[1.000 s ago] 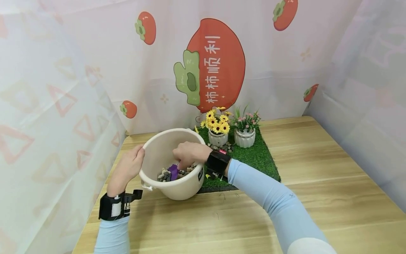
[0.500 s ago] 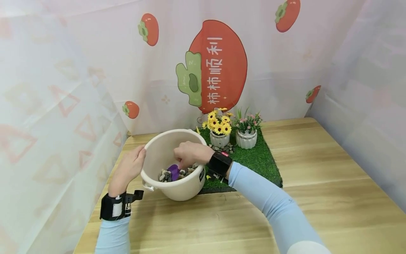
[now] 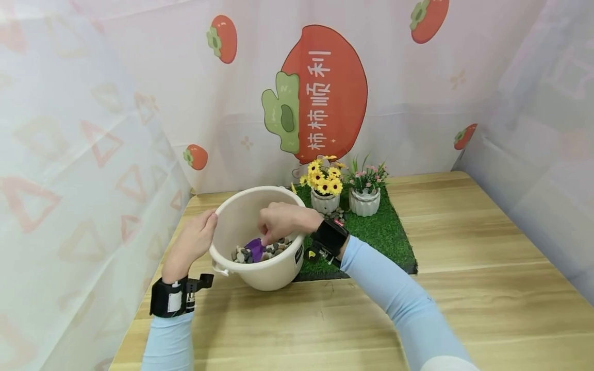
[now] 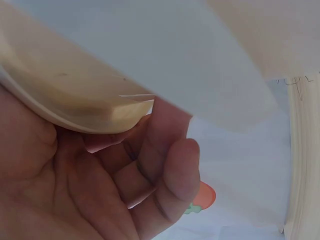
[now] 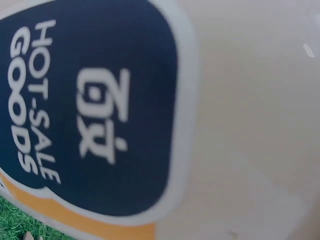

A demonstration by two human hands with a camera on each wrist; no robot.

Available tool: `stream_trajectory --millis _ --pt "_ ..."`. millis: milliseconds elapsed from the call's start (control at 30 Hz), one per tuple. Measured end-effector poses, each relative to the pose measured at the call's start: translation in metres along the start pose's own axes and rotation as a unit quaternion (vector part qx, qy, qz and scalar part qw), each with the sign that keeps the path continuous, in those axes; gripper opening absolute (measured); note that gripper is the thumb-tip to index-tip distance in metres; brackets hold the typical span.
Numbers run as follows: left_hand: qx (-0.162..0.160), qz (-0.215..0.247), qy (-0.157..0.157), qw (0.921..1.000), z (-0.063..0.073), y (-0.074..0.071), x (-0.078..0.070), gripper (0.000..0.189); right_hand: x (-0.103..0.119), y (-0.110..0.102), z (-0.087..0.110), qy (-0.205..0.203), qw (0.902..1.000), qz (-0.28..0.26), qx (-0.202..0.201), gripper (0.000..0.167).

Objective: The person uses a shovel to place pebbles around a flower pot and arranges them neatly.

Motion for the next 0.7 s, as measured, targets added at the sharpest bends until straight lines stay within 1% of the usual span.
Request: stream_trajectory --millis 233,300,400,533,700 --pt "0.006 0.009 -0.010 0.9999 0.001 0.000 0.001 0.047 0.001 -0.007 0.001 0.003 0.9999 0.009 -0.011 0.016" --pt "0.007 0.014 -0.011 0.9998 0.000 0.001 0.001 0.047 0.000 -0.009 0.004 -0.003 0.9999 0.007 -0.015 0.015" --pt "0.010 0.013 -0.014 0.9998 0.000 0.003 0.001 0.047 0.000 -0.014 0.008 -0.011 0.9995 -0.020 -0.021 0.014" --pt "0.008 0.011 -0.016 0.9998 0.000 0.003 0.001 0.048 -0.002 -0.023 0.016 -0.004 0.9973 -0.064 -0.036 0.012" --pt "0.008 0.017 -0.019 0.9997 0.000 0.002 0.002 0.048 -0.003 -0.028 0.020 -0.001 0.9958 -0.078 -0.048 0.013"
Point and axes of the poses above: each hand's wrist, its own z-axis away from the middle knuckle, its own y-axis out of the palm, x = y × z, the point moved 6 cm from there along -z, towards the middle knuckle, and after that the axes turned 15 degrees about -y, right-handed, at the moved point
